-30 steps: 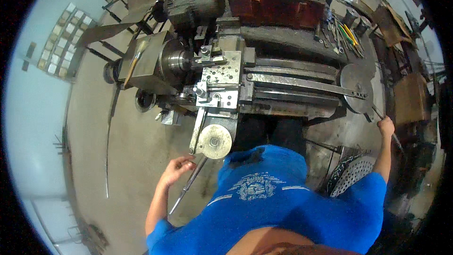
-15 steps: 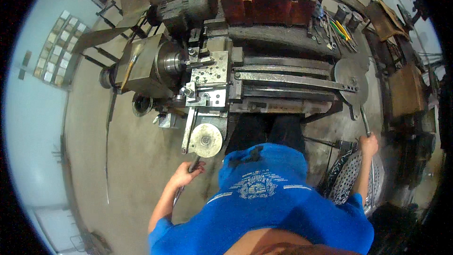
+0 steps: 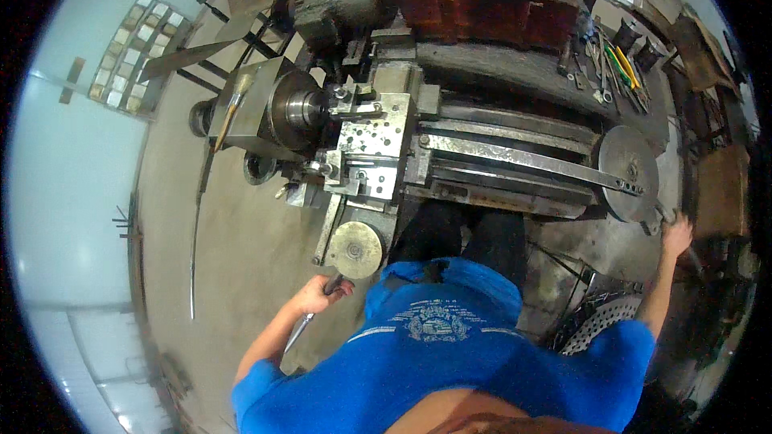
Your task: The person operates a metal lathe, repeatedly inserting small metal parts into the chuck, adjusting controls, and removing the parts. The cycle of loading, machining, and unloading is performed multiple times.
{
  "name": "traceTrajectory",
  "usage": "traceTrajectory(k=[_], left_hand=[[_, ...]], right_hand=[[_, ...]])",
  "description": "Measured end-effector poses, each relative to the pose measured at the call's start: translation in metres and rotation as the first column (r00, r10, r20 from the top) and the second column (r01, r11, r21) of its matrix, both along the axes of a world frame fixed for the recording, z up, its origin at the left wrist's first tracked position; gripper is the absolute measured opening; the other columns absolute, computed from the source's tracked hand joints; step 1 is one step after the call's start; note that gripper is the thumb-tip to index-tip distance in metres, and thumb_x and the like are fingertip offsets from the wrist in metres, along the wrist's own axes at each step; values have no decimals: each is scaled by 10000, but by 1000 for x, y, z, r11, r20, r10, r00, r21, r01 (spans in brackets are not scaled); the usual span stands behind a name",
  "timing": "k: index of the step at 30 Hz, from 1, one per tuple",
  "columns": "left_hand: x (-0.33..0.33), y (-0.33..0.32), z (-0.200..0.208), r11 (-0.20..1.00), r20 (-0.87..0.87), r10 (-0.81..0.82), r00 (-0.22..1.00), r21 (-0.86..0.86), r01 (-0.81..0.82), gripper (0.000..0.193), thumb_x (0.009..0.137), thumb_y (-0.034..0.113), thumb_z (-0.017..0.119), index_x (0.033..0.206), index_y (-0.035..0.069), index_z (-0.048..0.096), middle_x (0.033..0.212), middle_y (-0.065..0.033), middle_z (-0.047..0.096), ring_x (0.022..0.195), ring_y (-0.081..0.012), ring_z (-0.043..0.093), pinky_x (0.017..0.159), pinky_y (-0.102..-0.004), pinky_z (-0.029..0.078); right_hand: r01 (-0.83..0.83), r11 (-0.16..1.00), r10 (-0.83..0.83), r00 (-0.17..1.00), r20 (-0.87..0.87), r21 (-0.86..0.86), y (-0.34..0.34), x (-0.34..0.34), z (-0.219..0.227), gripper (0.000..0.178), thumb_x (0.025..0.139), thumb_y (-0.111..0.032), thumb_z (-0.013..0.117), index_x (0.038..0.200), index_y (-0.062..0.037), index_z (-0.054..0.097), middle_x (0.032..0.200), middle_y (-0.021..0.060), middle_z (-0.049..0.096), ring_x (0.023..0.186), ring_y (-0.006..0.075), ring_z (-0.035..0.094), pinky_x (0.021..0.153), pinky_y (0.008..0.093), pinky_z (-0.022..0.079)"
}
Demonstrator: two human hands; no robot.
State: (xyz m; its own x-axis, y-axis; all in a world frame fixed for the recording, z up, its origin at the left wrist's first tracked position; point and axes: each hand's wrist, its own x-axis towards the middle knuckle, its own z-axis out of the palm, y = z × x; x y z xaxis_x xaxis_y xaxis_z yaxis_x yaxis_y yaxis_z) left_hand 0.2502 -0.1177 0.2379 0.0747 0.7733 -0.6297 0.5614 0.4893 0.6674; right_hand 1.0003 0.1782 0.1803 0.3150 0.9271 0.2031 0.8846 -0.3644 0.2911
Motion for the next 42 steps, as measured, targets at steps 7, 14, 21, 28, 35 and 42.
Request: traceTrajectory(k=[7, 14, 21, 28, 35, 42], left_hand=[[-17, 6, 4, 991, 328, 18, 945, -133, 27, 190, 804, 102, 585, 946, -19, 615, 960, -93, 628, 912, -195, 577, 843, -311, 430], [-195, 49, -84, 886, -360, 441, 822, 322, -334, 465, 770, 330, 622, 1081, -11, 567, 974, -193, 619, 917, -279, 596, 809, -368, 459], [-260, 113, -138, 984, -864, 153, 480, 178, 7, 378, 777, 385, 581, 862, 18, 564, 829, -214, 616, 811, -361, 597, 709, -445, 468], [-229, 136, -234, 652, -522, 758, 390, 609, -453, 364, 751, 296, 577, 770, -68, 585, 803, -271, 596, 773, -420, 579, 715, -474, 449], [-261, 111, -154, 972, -742, 222, 633, 117, -204, 394, 767, 365, 570, 1027, 75, 511, 983, -162, 607, 927, -333, 576, 770, -442, 455], [-268, 82, -76, 905, -707, 368, 603, 421, -59, 381, 804, 367, 562, 1100, 127, 552, 914, -139, 626, 854, -304, 599, 722, -394, 469]], right_hand=[[194, 981, -195, 979, 66, 16, 57, -12, 2, 705, 698, -294, 563, 1342, -191, 296, 1335, 33, 383, 1236, 268, 341, 940, 543, 296], [-24, 961, 60, 990, -125, 276, -31, -66, -4, 723, 656, -227, 601, 1327, -151, 340, 1303, 84, 431, 1201, 309, 383, 982, 430, 298], [81, 968, 31, 899, -437, 236, -112, -103, 5, 603, 610, -181, 608, 1191, -59, 499, 1079, 203, 566, 981, 362, 533, 832, 398, 423], [125, 969, -4, 872, -489, 214, -113, -111, 26, 437, 632, -182, 570, 1044, -41, 604, 1033, 183, 601, 958, 297, 578, 828, 339, 437], [-181, 905, 377, 763, -525, 386, -7, -240, 130, 437, 620, -115, 605, 1040, 4, 601, 1040, 172, 610, 976, 272, 584, 858, 317, 426], [-763, 379, 787, -32, -617, 523, 42, -502, 188, 420, 590, -108, 593, 1001, -22, 610, 964, 136, 612, 884, 226, 581, 801, 309, 442]])
